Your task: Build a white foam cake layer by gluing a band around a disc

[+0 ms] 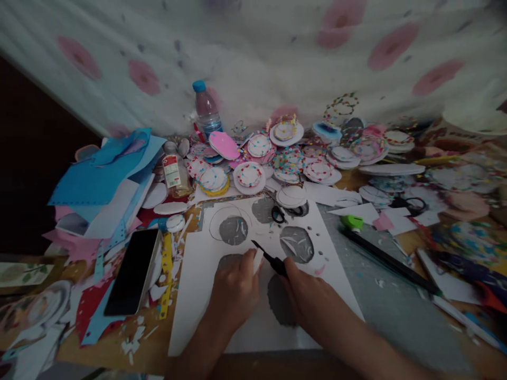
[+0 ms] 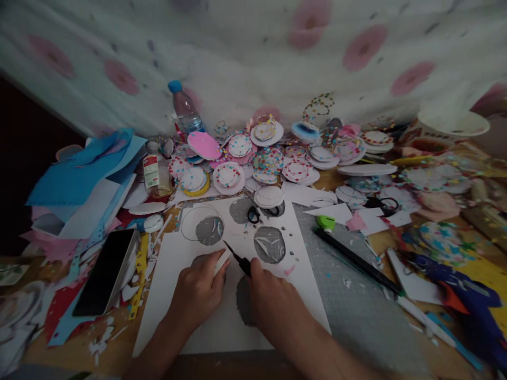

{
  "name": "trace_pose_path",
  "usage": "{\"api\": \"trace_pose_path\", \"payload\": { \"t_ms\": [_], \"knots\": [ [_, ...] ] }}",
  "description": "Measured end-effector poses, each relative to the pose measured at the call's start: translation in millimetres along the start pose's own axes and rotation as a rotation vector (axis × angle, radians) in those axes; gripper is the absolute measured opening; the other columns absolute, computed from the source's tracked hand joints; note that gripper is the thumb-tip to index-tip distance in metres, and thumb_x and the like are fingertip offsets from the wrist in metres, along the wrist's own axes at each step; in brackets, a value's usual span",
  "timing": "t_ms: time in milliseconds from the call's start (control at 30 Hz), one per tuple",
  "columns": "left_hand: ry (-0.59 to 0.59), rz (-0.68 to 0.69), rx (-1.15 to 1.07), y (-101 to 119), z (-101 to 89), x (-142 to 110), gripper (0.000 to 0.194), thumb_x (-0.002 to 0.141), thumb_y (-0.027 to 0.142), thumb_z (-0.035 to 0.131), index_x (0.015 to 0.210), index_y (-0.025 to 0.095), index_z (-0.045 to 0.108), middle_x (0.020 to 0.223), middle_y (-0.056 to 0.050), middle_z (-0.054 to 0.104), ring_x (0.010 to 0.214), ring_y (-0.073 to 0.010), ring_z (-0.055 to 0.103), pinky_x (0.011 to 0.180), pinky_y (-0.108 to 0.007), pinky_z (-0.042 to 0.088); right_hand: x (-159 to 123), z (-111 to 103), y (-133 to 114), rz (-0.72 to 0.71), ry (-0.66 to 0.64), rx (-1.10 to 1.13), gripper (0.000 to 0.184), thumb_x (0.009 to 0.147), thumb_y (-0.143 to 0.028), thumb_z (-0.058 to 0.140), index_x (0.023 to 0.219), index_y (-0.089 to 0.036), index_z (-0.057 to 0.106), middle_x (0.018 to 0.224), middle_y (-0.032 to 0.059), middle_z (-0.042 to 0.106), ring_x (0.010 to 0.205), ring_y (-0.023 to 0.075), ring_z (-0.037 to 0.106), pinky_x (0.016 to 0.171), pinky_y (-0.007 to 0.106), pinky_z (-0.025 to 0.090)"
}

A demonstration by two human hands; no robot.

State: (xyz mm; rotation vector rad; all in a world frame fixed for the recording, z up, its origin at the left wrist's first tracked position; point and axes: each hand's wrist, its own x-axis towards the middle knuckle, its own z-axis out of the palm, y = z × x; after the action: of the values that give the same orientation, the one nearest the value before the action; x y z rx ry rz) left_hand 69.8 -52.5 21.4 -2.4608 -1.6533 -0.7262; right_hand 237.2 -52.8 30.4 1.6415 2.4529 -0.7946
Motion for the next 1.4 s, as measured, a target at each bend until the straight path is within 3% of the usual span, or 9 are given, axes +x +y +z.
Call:
{"api": "trace_pose_path", "payload": {
  "t_ms": [267,367,567,667,767,867,967,1200,1400],
  "knots": [
    [-0.009,-0.082,-0.117,-3.8,2.6,-5.5,0.023,0.090,0.016,0.049,0.106,0.006,0.061,0.078,-0.013,0.074,0.064,-0.0240,0.071,0.055,-0.032,0.055,2.8,3.3,-2.4,-0.013,-0.006,-0.018,0.010,0.095,-0.011,0.039,0.100,-0.014,0.047,0.078,0.0122,0.070,0.068,0.0288,0.071,0.046,0.030,0.022],
    [-0.036,-0.345,-0.343,-9.7,-5.9,-4.3,0.021,0.089,0.026,0.052,0.100,0.012,0.065,0.084,-0.010,0.075,0.074,-0.0231,0.072,0.064,-0.030,0.055,2.4,5.8,2.8,0.037,0.030,0.156,0.008,0.095,-0.013,0.037,0.096,-0.016,0.044,0.074,0.0115,0.070,0.068,0.0293,0.071,0.047,0.030,0.025],
    [0.100,-1.125,-1.120,-11.2,-27.5,-1.7,0.037,0.077,0.046,0.067,0.095,0.014,0.066,0.085,-0.007,0.075,0.081,-0.0239,0.070,0.068,-0.028,0.055,4.9,4.7,21.2,0.005,0.162,0.793,0.017,0.095,-0.036,0.037,0.086,-0.023,0.041,0.055,-0.0047,0.052,0.048,0.0155,0.056,0.043,0.024,0.033],
    [0.139,-1.277,-1.516,-4.5,-32.7,0.2,0.042,0.072,0.043,0.073,0.102,0.014,0.066,0.088,-0.009,0.075,0.086,-0.0268,0.070,0.075,-0.034,0.056,6.0,-1.6,23.2,0.038,0.100,1.140,0.026,0.089,-0.047,0.049,0.091,-0.022,0.042,0.055,-0.0098,0.043,0.036,0.0081,0.041,0.034,0.019,0.030],
    [0.160,-1.347,-1.766,6.0,-35.2,1.7,0.037,0.073,0.039,0.069,0.100,0.013,0.070,0.094,-0.011,0.075,0.099,-0.0297,0.067,0.086,-0.039,0.053,5.7,-5.9,20.5,-0.003,0.063,1.347,0.037,0.081,-0.049,0.062,0.096,-0.021,0.043,0.080,-0.0037,0.056,0.037,0.0026,0.041,0.033,0.017,0.033],
    [0.134,-1.283,-1.898,16.4,-34.6,-0.9,0.033,0.076,0.038,0.065,0.099,0.015,0.073,0.103,-0.011,0.074,0.111,-0.0309,0.061,0.094,-0.041,0.049,4.7,-3.9,17.2,-0.049,0.036,1.419,0.041,0.077,-0.046,0.069,0.096,-0.021,0.044,0.094,-0.0003,0.057,0.039,-0.0005,0.042,0.034,0.015,0.035],
    [0.001,-1.034,-1.942,21.3,-33.1,-8.1,0.037,0.078,0.041,0.065,0.107,0.018,0.071,0.117,-0.012,0.069,0.121,-0.0327,0.054,0.100,-0.042,0.044,4.4,0.4,16.2,-0.068,0.043,1.476,0.040,0.076,-0.042,0.072,0.096,-0.021,0.044,0.077,-0.0058,0.055,0.035,-0.0013,0.038,0.032,0.013,0.030],
    [-0.228,-0.452,-1.568,17.8,-42.0,-17.4,0.070,0.066,0.049,0.077,0.129,0.026,0.054,0.137,-0.010,0.053,0.128,-0.0332,0.044,0.103,-0.037,0.039,4.3,3.9,19.9,-0.269,-0.023,1.496,0.041,0.076,-0.039,0.072,0.099,-0.021,0.044,0.070,-0.0085,0.049,0.036,-0.0003,0.038,0.032,0.013,0.028],
    [-0.157,-0.426,-1.287,27.8,-54.4,-20.8,0.070,0.063,0.030,0.081,0.127,0.026,0.051,0.134,-0.010,0.050,0.126,-0.0316,0.045,0.106,-0.039,0.034,2.6,6.6,15.2,-0.264,0.054,1.435,0.040,0.081,-0.045,0.065,0.105,-0.022,0.044,0.101,0.0021,0.058,0.041,0.0010,0.044,0.036,0.017,0.036]
  ]
}}
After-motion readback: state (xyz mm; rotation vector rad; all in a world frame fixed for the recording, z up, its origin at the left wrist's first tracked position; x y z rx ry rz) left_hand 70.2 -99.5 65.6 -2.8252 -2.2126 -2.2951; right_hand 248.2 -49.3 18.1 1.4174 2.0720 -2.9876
